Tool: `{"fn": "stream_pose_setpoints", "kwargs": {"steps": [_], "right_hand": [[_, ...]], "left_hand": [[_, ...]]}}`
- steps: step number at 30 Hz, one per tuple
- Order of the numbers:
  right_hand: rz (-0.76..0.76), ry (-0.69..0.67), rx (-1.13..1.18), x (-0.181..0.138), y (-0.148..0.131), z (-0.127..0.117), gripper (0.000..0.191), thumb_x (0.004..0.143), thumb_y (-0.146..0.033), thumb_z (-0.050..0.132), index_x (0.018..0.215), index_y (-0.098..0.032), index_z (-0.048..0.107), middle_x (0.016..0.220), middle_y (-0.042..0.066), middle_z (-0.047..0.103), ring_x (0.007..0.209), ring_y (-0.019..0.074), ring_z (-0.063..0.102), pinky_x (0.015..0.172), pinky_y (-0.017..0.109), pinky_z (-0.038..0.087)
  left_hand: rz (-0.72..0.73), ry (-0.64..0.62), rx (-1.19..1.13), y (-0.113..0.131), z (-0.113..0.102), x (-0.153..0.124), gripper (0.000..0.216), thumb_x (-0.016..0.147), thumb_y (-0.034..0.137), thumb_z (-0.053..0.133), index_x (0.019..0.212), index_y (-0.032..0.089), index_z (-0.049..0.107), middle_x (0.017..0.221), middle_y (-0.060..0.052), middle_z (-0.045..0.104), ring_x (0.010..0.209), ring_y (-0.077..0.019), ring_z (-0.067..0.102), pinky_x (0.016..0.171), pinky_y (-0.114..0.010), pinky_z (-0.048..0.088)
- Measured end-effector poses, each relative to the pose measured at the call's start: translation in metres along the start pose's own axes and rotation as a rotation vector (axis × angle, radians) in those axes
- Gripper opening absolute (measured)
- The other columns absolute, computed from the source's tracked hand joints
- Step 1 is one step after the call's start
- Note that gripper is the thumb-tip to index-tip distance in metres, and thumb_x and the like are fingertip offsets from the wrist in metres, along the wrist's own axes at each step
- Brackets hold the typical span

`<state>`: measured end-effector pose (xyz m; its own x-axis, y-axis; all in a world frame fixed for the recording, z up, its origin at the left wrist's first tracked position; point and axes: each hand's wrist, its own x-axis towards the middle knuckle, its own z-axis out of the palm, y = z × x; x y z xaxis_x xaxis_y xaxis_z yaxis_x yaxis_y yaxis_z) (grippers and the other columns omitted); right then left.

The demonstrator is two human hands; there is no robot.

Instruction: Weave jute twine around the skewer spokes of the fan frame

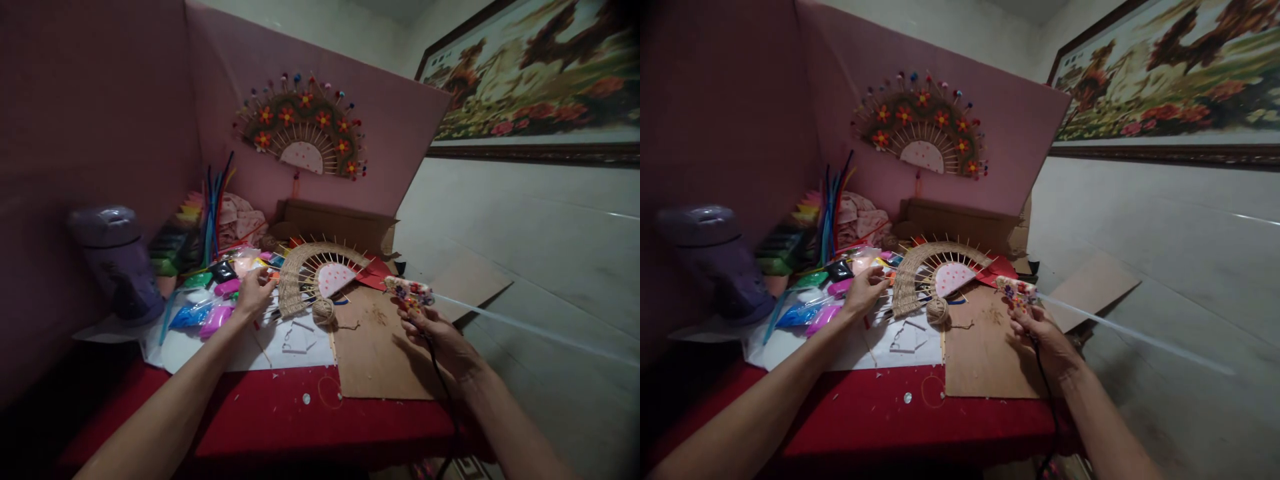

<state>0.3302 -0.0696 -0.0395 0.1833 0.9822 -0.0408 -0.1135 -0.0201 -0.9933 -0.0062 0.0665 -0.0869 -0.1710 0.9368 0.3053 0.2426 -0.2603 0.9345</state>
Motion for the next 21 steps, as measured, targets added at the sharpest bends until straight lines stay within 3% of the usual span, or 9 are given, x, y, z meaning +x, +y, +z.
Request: {"fn": "stream_pose_setpoints", "kwargs": {"steps": [3, 7, 11, 14, 21], "right_hand": [[0.062, -0.107, 0.155, -0.008, -0.012, 0.037, 0.038, 0.062, -0.025, 0.079, 0.095, -0.015, 0.065, 0.064, -0.002, 0.052, 0.042, 0.0028, 0.031, 0.029, 0.012, 0.020], [0.180, -0.347, 0.151, -0.007, -0.015, 0.088, 0.028, 0.073, -0.035, 0.073, 0.090, -0.017, 0.060, 0.068, -0.003, 0.052, 0.042, 0.0010, 0.031, 0.031, 0.010, 0.022], [0.216, -0.433, 0.051, 0.004, -0.005, 0.128, 0.035, 0.071, -0.047, 0.071, 0.079, -0.016, 0.055, 0.064, -0.002, 0.052, 0.043, 0.0038, 0.039, 0.031, 0.013, 0.029], [0.114, -0.437, -0.137, 0.016, 0.007, 0.149, 0.044, 0.073, -0.057, 0.063, 0.066, -0.015, 0.053, 0.050, -0.004, 0.047, 0.039, 0.0049, 0.039, 0.031, 0.015, 0.031], [0.033, -0.384, -0.284, 0.037, 0.028, 0.174, 0.052, 0.069, -0.066, 0.061, 0.063, -0.015, 0.054, 0.054, -0.002, 0.051, 0.037, 0.0055, 0.042, 0.026, 0.016, 0.028]], "left_hand": [[0.112, 0.000, 0.152, -0.003, 0.001, 0.000, 0.028, 0.067, 0.026, 0.067, 0.093, 0.015, 0.065, 0.084, -0.007, 0.067, 0.074, -0.0200, 0.061, 0.070, -0.030, 0.047], [0.274, 0.036, 0.438, -0.008, 0.002, 0.002, 0.024, 0.073, 0.021, 0.061, 0.095, 0.014, 0.066, 0.097, -0.011, 0.066, 0.093, -0.0245, 0.058, 0.086, -0.037, 0.044], [0.303, -0.029, 0.552, -0.013, 0.003, 0.004, 0.018, 0.078, 0.022, 0.056, 0.090, 0.015, 0.067, 0.092, -0.010, 0.067, 0.091, -0.0236, 0.058, 0.086, -0.037, 0.044], [0.297, -0.047, 0.584, -0.014, 0.005, 0.004, 0.019, 0.078, 0.025, 0.056, 0.089, 0.014, 0.068, 0.090, -0.009, 0.067, 0.086, -0.0220, 0.059, 0.081, -0.034, 0.046], [0.305, -0.044, 0.663, -0.012, 0.008, 0.000, 0.019, 0.080, 0.026, 0.053, 0.084, 0.015, 0.069, 0.085, -0.009, 0.064, 0.085, -0.0225, 0.058, 0.077, -0.033, 0.045]]}}
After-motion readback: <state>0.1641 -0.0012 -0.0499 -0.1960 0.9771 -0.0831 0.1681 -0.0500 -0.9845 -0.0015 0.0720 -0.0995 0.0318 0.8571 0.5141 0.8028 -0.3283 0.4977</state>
